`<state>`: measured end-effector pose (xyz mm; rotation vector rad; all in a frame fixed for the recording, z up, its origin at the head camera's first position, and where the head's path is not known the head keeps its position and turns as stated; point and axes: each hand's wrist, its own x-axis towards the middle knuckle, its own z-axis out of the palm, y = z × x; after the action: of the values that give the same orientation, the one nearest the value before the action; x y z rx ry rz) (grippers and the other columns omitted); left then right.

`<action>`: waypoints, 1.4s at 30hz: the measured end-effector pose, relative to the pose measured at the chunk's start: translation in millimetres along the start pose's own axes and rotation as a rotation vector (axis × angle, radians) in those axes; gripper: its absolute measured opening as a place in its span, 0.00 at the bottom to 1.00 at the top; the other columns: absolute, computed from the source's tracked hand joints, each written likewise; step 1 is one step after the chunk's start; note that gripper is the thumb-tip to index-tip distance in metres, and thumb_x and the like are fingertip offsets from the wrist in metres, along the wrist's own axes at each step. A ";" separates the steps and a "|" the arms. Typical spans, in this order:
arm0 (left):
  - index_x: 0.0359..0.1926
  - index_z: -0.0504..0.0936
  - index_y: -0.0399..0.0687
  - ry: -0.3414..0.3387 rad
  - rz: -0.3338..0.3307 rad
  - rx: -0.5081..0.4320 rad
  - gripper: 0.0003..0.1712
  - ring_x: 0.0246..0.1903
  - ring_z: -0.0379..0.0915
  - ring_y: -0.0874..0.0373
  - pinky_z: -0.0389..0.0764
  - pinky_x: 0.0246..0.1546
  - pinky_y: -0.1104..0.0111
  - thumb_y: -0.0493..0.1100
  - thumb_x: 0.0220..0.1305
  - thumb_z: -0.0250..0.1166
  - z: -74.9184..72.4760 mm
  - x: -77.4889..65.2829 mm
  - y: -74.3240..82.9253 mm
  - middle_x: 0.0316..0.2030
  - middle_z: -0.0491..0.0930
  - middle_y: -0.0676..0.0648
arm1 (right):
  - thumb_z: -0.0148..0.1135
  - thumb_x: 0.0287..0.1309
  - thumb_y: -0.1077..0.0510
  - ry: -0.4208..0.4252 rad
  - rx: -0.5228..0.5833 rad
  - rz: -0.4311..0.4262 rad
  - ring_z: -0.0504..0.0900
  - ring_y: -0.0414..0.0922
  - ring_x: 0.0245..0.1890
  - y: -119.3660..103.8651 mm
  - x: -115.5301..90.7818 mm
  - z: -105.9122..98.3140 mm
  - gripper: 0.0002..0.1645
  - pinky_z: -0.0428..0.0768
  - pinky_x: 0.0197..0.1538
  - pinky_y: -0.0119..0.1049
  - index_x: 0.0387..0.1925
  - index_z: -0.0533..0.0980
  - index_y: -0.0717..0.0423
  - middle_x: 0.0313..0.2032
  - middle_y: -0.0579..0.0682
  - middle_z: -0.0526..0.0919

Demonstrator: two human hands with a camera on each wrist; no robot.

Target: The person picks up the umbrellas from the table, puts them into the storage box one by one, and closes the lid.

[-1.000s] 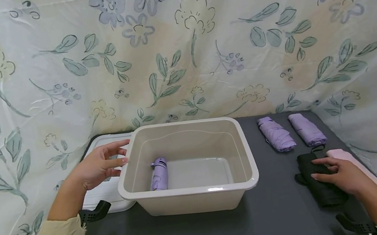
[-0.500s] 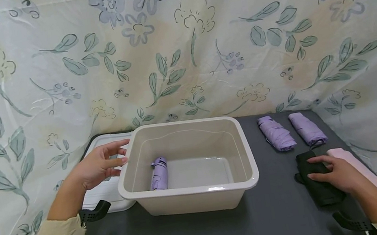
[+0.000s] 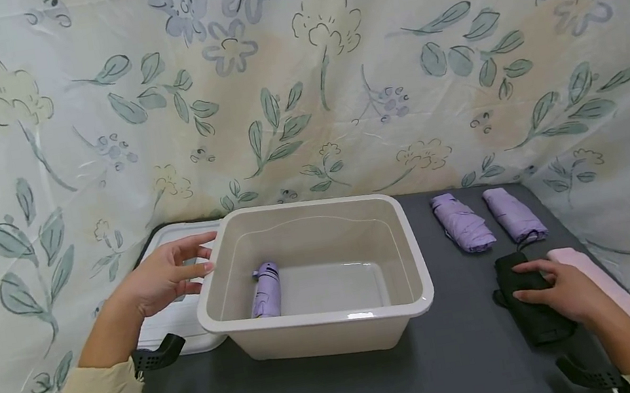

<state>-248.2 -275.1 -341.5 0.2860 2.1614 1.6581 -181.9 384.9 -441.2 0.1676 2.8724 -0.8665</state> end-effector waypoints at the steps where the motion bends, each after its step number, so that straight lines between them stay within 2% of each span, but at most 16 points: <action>1: 0.80 0.56 0.42 -0.002 -0.003 0.001 0.42 0.49 0.81 0.58 0.87 0.49 0.59 0.40 0.71 0.65 -0.6 0.4 -0.1 0.61 0.68 0.38 | 0.74 0.58 0.41 -0.002 -0.010 0.012 0.71 0.78 0.59 -0.3 0.5 0.1 0.44 0.79 0.48 0.63 0.66 0.73 0.64 0.65 0.83 0.65; 4: 0.80 0.56 0.43 -0.008 -0.010 0.001 0.42 0.49 0.81 0.57 0.87 0.49 0.59 0.39 0.71 0.66 -1.7 1.6 0.3 0.61 0.68 0.38 | 0.73 0.57 0.39 -0.010 -0.008 0.041 0.65 0.81 0.64 1.3 1.2 1.2 0.46 0.74 0.54 0.70 0.67 0.72 0.63 0.68 0.83 0.59; 12: 0.80 0.56 0.43 -0.010 -0.012 -0.006 0.42 0.48 0.81 0.57 0.87 0.48 0.59 0.39 0.71 0.66 -2.4 4.1 3.4 0.60 0.68 0.38 | 0.73 0.57 0.38 -0.048 0.108 0.069 0.59 0.80 0.67 3.4 1.9 -1.6 0.50 0.74 0.57 0.67 0.70 0.68 0.64 0.70 0.84 0.55; 21: 0.80 0.55 0.44 0.005 -0.011 -0.002 0.44 0.50 0.81 0.55 0.86 0.51 0.59 0.41 0.71 0.67 -1.6 1.9 1.1 0.60 0.68 0.40 | 0.73 0.58 0.39 -0.048 0.166 0.027 0.60 0.79 0.68 -14.5 -3.1 3.6 0.48 0.80 0.53 0.57 0.71 0.69 0.61 0.73 0.80 0.55; 27: 0.80 0.56 0.44 0.002 -0.010 -0.008 0.42 0.49 0.81 0.57 0.87 0.49 0.60 0.39 0.71 0.66 -1.7 3.0 1.5 0.60 0.68 0.40 | 0.74 0.59 0.42 -0.068 0.287 0.008 0.71 0.71 0.64 -28.8 -6.0 6.8 0.47 0.84 0.43 0.40 0.72 0.68 0.59 0.73 0.77 0.59; 32: 0.80 0.56 0.43 -0.007 -0.006 -0.008 0.43 0.49 0.80 0.57 0.87 0.49 0.59 0.40 0.71 0.66 -1.1 3.2 3.8 0.59 0.67 0.39 | 0.74 0.60 0.44 -0.071 0.349 0.001 0.72 0.67 0.64 -39.3 -6.8 8.1 0.45 0.84 0.42 0.37 0.73 0.68 0.57 0.73 0.75 0.59; 35: 0.80 0.56 0.43 -0.008 -0.010 -0.007 0.43 0.49 0.80 0.57 0.87 0.49 0.59 0.40 0.71 0.66 -0.9 3.0 3.8 0.59 0.67 0.39 | 0.73 0.61 0.44 -0.062 0.364 -0.017 0.77 0.61 0.61 -47.0 -7.9 7.4 0.44 0.84 0.42 0.37 0.73 0.68 0.56 0.73 0.74 0.61; 37: 0.80 0.56 0.43 -0.006 -0.013 -0.012 0.43 0.49 0.80 0.57 0.87 0.49 0.59 0.40 0.71 0.66 -0.9 3.0 3.5 0.60 0.67 0.39 | 0.73 0.61 0.45 -0.056 0.385 -0.027 0.80 0.51 0.56 -52.8 -8.6 6.4 0.43 0.85 0.43 0.38 0.73 0.69 0.54 0.72 0.72 0.64; 42: 0.79 0.57 0.44 0.002 -0.022 -0.027 0.42 0.48 0.81 0.57 0.87 0.48 0.60 0.39 0.70 0.66 -1.3 3.2 2.2 0.59 0.68 0.40 | 0.72 0.63 0.47 -0.063 0.456 -0.060 0.77 0.28 0.49 -64.5 -8.6 2.4 0.40 0.85 0.45 0.36 0.73 0.69 0.50 0.73 0.68 0.63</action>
<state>-251.7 -274.4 -339.7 0.2514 2.1341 1.6753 -182.6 329.5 -406.9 0.0972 2.5878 -1.4974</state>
